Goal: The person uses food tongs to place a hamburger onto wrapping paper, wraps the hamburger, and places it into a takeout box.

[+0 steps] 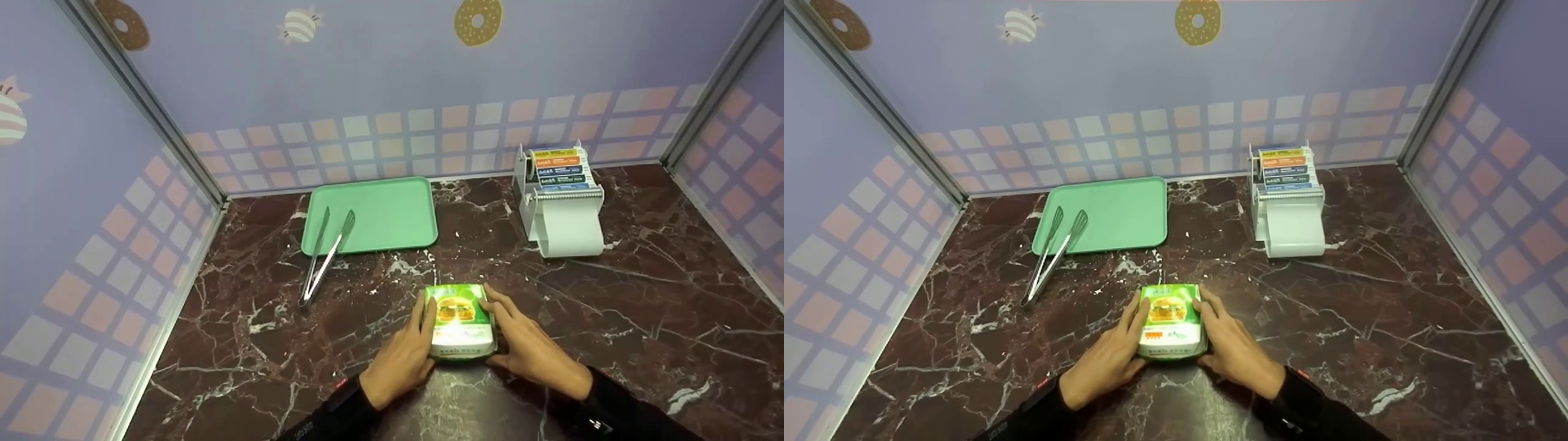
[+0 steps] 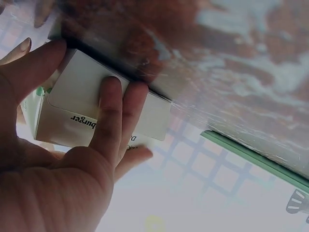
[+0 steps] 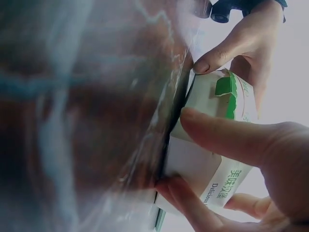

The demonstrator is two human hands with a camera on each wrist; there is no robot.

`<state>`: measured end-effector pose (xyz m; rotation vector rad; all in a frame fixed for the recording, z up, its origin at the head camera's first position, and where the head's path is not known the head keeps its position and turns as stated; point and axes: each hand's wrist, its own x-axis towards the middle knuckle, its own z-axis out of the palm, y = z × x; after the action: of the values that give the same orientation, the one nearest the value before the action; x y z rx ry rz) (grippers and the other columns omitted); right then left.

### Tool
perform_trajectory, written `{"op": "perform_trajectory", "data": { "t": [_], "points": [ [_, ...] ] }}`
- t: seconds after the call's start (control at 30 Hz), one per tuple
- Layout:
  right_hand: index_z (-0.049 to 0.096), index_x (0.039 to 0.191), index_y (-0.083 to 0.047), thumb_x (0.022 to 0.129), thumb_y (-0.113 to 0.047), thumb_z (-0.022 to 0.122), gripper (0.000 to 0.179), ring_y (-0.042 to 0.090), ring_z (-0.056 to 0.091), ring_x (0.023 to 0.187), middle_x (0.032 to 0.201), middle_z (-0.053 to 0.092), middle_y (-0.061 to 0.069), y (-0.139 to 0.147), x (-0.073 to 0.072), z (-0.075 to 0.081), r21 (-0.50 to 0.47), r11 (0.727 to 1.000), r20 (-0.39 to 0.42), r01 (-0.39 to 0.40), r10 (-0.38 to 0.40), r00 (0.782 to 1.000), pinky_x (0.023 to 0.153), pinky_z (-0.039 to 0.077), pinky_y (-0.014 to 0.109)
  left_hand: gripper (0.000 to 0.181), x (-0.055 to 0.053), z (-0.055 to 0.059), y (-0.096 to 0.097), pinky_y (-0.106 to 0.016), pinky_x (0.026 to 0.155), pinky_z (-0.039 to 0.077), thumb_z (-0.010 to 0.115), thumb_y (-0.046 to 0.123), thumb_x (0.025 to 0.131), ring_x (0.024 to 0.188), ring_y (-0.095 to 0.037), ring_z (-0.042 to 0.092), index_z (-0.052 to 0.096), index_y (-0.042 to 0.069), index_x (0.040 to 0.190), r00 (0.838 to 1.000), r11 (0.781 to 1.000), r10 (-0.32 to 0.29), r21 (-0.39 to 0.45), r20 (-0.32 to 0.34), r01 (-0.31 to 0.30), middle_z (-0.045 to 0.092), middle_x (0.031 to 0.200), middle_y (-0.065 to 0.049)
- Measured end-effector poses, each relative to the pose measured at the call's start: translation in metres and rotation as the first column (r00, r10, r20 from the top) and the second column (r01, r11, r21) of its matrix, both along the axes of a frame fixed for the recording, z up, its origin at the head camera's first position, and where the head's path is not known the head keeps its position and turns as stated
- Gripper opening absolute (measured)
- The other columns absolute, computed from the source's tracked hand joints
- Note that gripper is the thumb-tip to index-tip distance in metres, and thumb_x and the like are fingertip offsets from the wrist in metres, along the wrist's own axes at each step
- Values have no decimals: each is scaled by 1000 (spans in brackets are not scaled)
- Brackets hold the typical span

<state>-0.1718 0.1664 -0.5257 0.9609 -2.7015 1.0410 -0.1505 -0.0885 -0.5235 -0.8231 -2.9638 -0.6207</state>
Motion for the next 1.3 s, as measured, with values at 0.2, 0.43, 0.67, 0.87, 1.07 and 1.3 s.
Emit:
{"op": "perform_trajectory", "data": {
  "t": [0.2, 0.43, 0.67, 0.87, 1.07, 1.3],
  "points": [
    [52, 131, 4, 57, 6, 95, 85, 44, 55, 129, 161, 29, 27, 2, -3, -2, -24, 999, -41, -23, 22, 999, 98, 55, 43, 112, -4, 1, -2, -27, 89, 59, 76, -12, 72, 121, -41, 61, 8, -6, 160, 999, 994, -42, 104, 29, 39, -2, 169, -25],
    [52, 132, 4, 60, 4, 94, 84, 28, 66, 112, 159, 34, 27, 5, -8, -2, -70, 994, -61, -87, 83, 995, 95, 57, 38, 112, -9, 3, -5, -33, 100, 54, 80, -8, 69, 124, -42, 59, 13, -9, 159, 997, 988, -73, 139, -1, 72, 9, 167, -28],
    [48, 141, 6, 64, -2, 94, 89, 38, 55, 131, 157, 38, 26, 11, -15, 2, -68, 991, -78, -116, 110, 991, 106, 47, 51, 105, -19, 5, -12, -42, 105, 51, 84, 12, 78, 117, -40, 64, 19, -9, 157, 988, 973, -149, 169, -44, 154, 15, 163, -34],
    [48, 145, 2, 79, -20, 89, 81, 31, 59, 127, 152, 49, 18, 16, -25, 5, -104, 981, -92, -161, 152, 984, 99, 56, 45, 94, -29, 8, -16, -48, 107, 48, 77, 31, 91, 122, -42, 62, 21, 1, 160, 986, 969, -162, 183, -44, 168, 21, 164, -28],
    [47, 150, -6, 91, -27, 78, 70, 18, 62, 116, 143, 56, 9, 15, -35, 10, -161, 975, -27, -155, 153, 988, 93, 58, 37, 85, -35, 9, -17, -51, 111, 44, 59, 48, 100, 133, -41, 53, 17, 8, 162, 994, 973, -109, 205, -19, 110, 28, 165, -18],
    [41, 153, -5, 97, -20, 72, 66, 21, 67, 105, 136, 55, 13, 10, -41, 14, -259, 956, 154, -139, 183, 971, 89, 61, 38, 83, -42, 10, -16, -48, 119, 36, 52, 50, 103, 143, -37, 43, 13, 7, 163, 997, 973, -70, 222, 40, 59, 29, 165, -19]
  ]
}}
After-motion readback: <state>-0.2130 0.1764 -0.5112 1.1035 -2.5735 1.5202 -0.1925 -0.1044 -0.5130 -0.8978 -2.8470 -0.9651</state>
